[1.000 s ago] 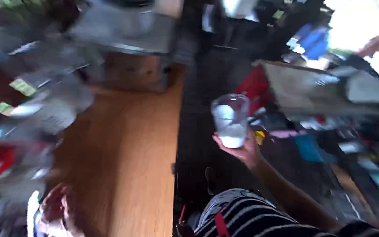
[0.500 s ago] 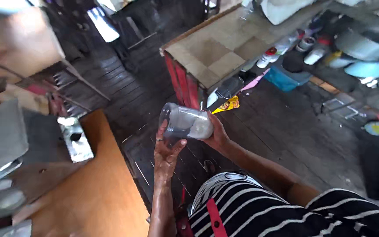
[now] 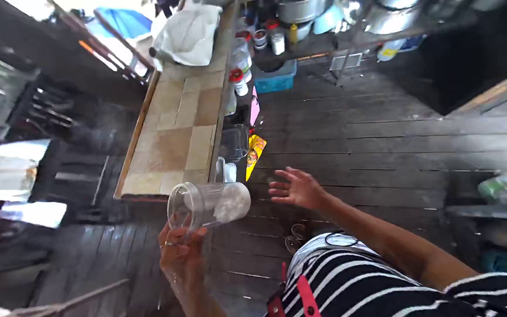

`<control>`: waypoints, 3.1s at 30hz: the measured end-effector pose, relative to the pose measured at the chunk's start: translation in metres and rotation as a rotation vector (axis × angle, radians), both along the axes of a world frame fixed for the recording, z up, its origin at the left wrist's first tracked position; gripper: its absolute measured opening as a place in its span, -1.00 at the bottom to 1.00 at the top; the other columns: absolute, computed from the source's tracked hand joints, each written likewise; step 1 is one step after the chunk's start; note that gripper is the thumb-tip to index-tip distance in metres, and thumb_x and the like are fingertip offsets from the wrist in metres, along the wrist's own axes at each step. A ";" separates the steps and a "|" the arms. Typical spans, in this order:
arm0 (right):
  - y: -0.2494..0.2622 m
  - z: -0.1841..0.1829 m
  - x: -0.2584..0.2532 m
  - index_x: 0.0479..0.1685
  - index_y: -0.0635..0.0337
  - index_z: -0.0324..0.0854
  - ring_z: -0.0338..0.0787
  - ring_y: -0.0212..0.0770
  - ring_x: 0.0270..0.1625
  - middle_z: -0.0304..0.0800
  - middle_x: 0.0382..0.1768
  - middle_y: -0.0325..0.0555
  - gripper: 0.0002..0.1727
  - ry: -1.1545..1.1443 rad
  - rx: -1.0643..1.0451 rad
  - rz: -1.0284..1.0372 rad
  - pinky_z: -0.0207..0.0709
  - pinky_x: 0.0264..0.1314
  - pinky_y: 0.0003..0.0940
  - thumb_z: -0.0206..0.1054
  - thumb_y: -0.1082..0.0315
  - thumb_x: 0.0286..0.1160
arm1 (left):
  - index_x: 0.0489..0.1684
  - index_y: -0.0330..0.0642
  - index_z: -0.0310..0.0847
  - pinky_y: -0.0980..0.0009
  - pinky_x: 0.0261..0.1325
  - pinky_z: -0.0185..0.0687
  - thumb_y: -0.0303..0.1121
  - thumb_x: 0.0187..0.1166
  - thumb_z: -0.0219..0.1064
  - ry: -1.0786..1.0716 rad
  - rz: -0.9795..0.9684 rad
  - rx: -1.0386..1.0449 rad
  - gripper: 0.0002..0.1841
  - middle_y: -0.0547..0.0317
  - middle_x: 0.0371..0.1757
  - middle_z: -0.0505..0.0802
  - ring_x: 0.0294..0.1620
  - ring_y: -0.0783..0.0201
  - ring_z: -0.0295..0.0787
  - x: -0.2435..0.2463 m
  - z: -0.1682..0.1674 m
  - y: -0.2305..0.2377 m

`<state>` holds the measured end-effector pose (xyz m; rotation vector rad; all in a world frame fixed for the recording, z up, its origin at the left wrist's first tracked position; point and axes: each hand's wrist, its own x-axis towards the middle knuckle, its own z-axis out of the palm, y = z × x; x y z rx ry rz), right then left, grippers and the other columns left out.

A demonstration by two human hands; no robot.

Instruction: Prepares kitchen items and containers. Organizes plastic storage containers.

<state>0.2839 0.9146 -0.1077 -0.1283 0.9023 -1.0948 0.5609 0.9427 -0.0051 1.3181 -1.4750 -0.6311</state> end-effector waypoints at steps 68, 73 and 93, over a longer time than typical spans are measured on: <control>-0.450 -0.432 -0.283 0.50 0.06 0.45 0.73 -0.29 0.05 0.67 0.20 -0.10 -0.61 0.542 0.793 0.068 0.68 0.11 -0.25 0.12 0.34 0.74 | 0.75 0.24 0.39 -0.56 0.72 -0.51 -0.59 0.34 0.40 -1.435 -0.607 0.813 -0.16 0.07 0.86 0.29 0.93 -0.12 -0.11 -0.154 -0.543 -0.605; -0.397 -0.427 -0.309 0.51 0.15 0.40 0.76 -0.27 0.09 0.67 0.19 -0.07 -0.59 0.529 0.922 0.013 0.70 0.15 -0.27 0.10 0.20 0.80 | 0.59 -0.17 0.52 -0.23 0.74 0.12 -0.31 0.56 0.41 -0.982 -0.382 0.994 -0.44 -0.15 0.60 0.62 0.68 -0.14 0.41 -0.161 -0.520 -0.645; -0.493 -0.331 -0.225 0.60 0.39 0.28 0.69 -0.15 0.27 0.62 0.35 0.27 -0.44 1.004 0.140 0.412 0.54 0.38 -0.21 0.26 0.41 0.65 | 0.71 -0.21 0.34 0.08 0.37 0.66 -0.20 0.88 0.00 0.362 -0.243 1.168 -0.51 -0.17 0.54 0.66 0.44 0.02 0.69 -0.311 -0.487 -0.558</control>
